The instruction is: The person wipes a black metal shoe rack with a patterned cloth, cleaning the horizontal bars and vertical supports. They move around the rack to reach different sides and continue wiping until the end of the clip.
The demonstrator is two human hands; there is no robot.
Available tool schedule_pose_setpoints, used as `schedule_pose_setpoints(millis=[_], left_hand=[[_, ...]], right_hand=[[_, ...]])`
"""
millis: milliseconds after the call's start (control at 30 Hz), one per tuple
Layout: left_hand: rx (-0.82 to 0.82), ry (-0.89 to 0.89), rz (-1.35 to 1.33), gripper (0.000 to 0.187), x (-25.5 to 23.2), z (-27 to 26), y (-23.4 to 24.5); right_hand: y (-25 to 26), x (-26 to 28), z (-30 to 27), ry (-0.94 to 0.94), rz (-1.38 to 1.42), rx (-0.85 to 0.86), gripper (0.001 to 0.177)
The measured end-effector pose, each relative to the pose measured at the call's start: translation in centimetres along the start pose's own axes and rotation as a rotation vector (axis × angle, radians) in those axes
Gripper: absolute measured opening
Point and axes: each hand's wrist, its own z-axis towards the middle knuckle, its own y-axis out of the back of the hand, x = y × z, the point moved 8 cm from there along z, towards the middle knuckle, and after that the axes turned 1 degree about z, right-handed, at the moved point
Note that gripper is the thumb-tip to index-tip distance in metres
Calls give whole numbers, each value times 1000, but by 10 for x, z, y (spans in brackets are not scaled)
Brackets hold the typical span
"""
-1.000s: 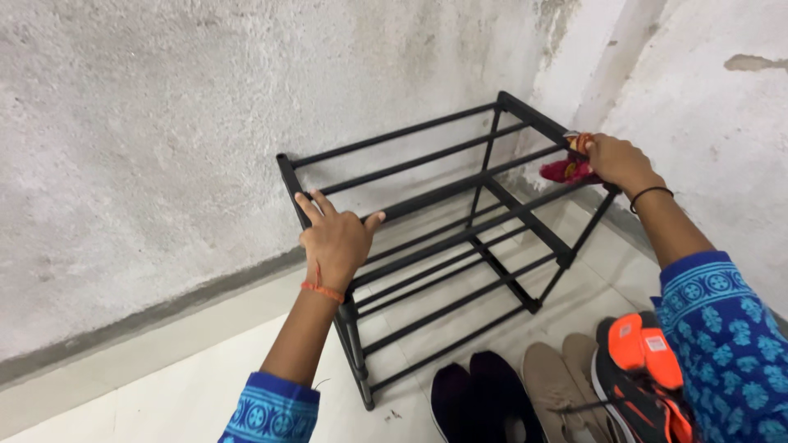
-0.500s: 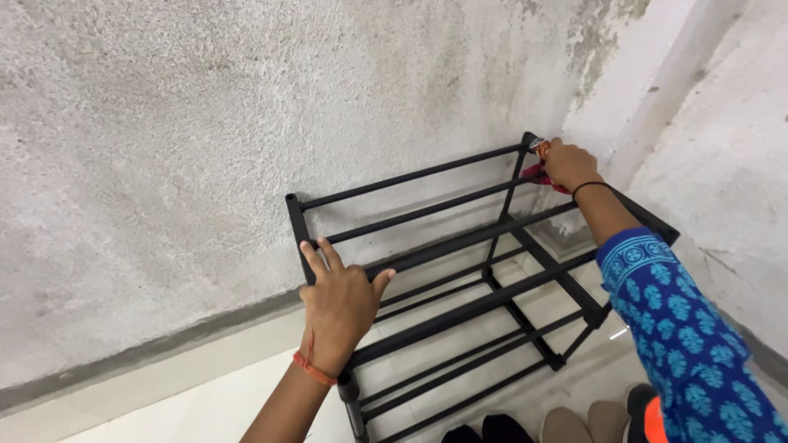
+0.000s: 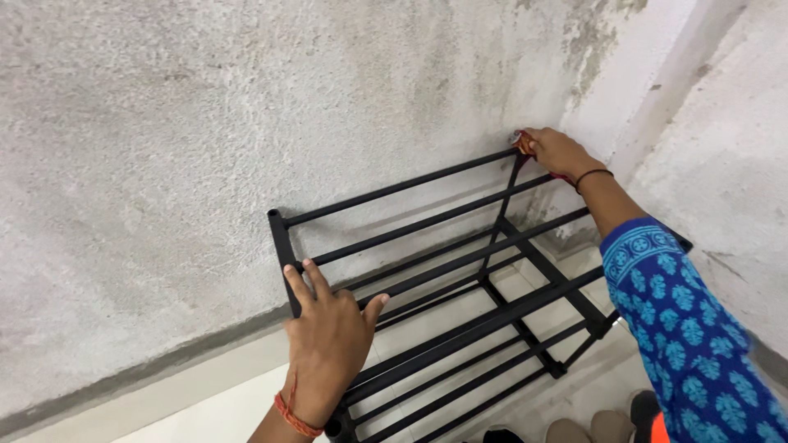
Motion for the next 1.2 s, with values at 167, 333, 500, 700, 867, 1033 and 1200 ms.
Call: schedule_pose_setpoints(millis=[167,333,500,700,867,1033,1200], left_hand=[[10,14,47,73,3,-2,0],[-91,15,30,73,5,-4,-3],[-117,-1,31,75,6,0,-12],[24,29,-17,78,9,11,-26],[69,65,-69,80,10,17,-28],[54,57,-53,79,7,19,-30],[53,58,-99,79,11,31,-44]], right_hand=[[-3,-10,-9,-182,-113,28,32],[-1,-26,-37,-269,-146,31,37],[10,-42,-82,-257,-196,-4,41],[44,-53,-146,-275,-155,27,47],[61,-49,-201,-398,-243,67,39],[78,-31,-248,-275,-243,-255,32],[72,6,-276,-157,-8,-328,29]])
